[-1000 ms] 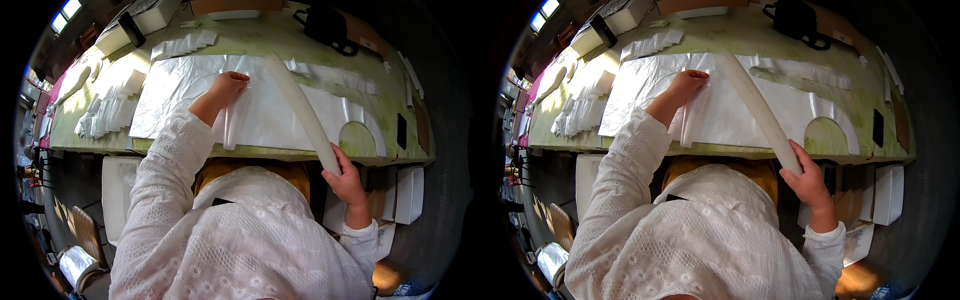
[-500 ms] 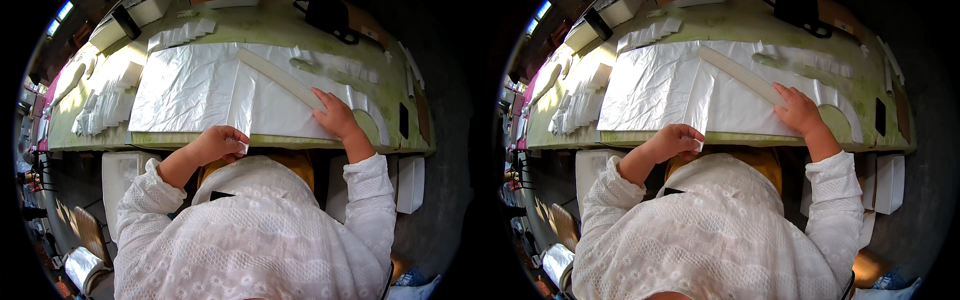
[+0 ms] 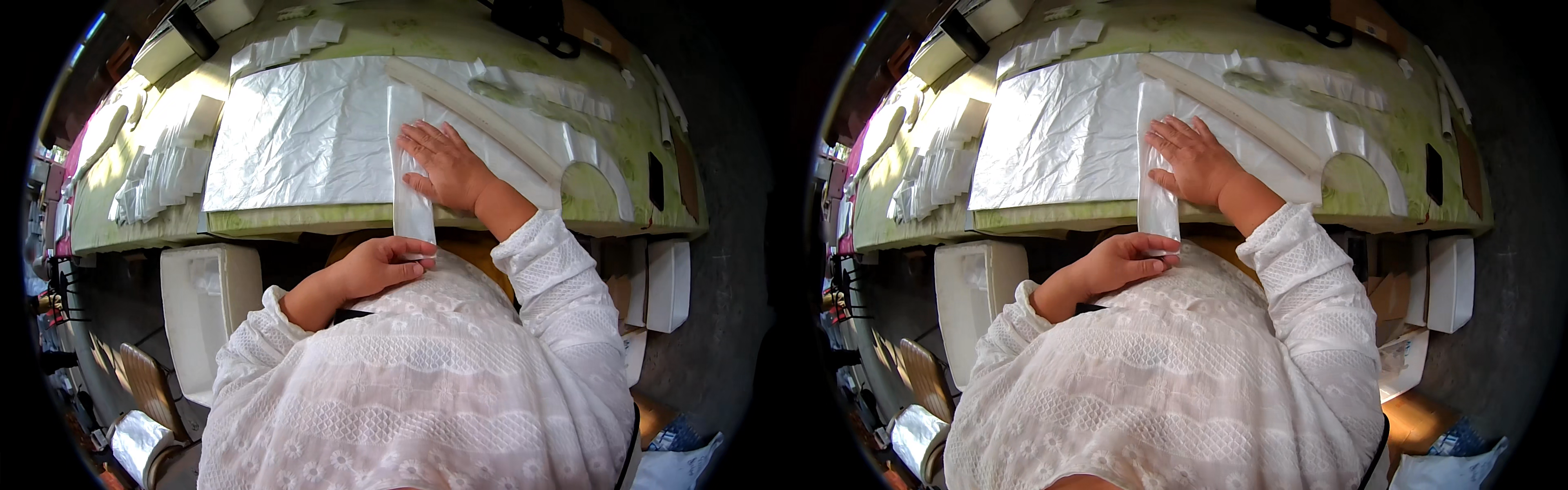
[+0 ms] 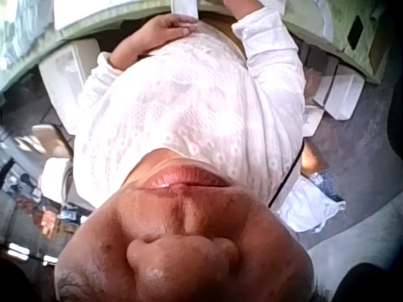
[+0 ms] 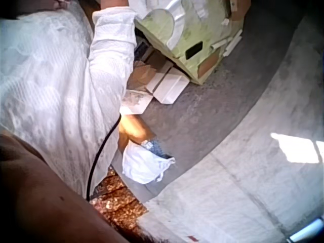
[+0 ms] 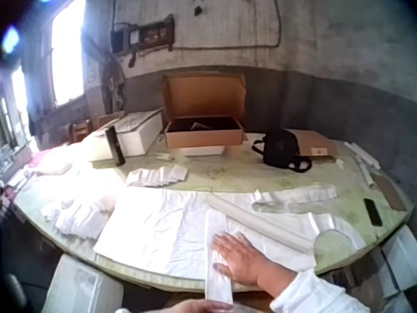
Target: The person repeatedly unrolls a clear plastic sheet, folds it into small rectangular packets, and places them on a stack. The process is repeated multiple times with consistent hand motions.
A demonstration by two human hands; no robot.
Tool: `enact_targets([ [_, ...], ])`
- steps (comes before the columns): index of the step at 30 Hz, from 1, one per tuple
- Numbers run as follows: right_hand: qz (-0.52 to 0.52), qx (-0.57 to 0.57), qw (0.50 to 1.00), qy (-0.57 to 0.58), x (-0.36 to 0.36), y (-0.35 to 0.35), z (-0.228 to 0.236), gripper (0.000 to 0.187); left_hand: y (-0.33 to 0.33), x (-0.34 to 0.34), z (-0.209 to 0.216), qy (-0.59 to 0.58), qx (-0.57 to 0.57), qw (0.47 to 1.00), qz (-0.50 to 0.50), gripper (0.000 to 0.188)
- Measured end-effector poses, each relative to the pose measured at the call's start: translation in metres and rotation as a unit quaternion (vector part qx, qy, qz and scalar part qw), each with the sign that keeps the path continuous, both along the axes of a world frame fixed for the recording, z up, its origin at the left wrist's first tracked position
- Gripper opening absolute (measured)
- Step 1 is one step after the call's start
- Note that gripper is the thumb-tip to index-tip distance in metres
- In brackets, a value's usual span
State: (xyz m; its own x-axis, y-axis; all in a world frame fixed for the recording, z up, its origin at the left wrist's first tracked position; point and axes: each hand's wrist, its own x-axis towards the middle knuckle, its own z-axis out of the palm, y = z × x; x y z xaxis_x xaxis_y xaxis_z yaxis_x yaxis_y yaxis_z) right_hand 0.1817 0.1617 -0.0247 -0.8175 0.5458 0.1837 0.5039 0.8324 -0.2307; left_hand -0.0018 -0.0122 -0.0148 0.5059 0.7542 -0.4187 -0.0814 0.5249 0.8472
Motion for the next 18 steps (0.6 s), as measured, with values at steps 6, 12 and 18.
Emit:
enact_targets([
  [6, -0.006, 0.008, 0.999, -0.031, 0.005, 0.006, -0.01, 0.064, 0.03, -0.064, 0.053, 0.255, 0.203, 0.944, -0.057, 0.043],
  [12, -0.008, -0.042, 0.999, 0.006, 0.006, -0.008, 0.014, 0.055, 0.128, -0.041, 0.009, 0.403, 0.544, 0.734, 0.047, 0.046],
  [18, 0.055, -0.037, 0.997, 0.043, 0.046, -0.06, 0.018, 0.062, 0.126, -0.029, -0.013, 0.534, 0.528, 0.66, -0.028, 0.05],
])
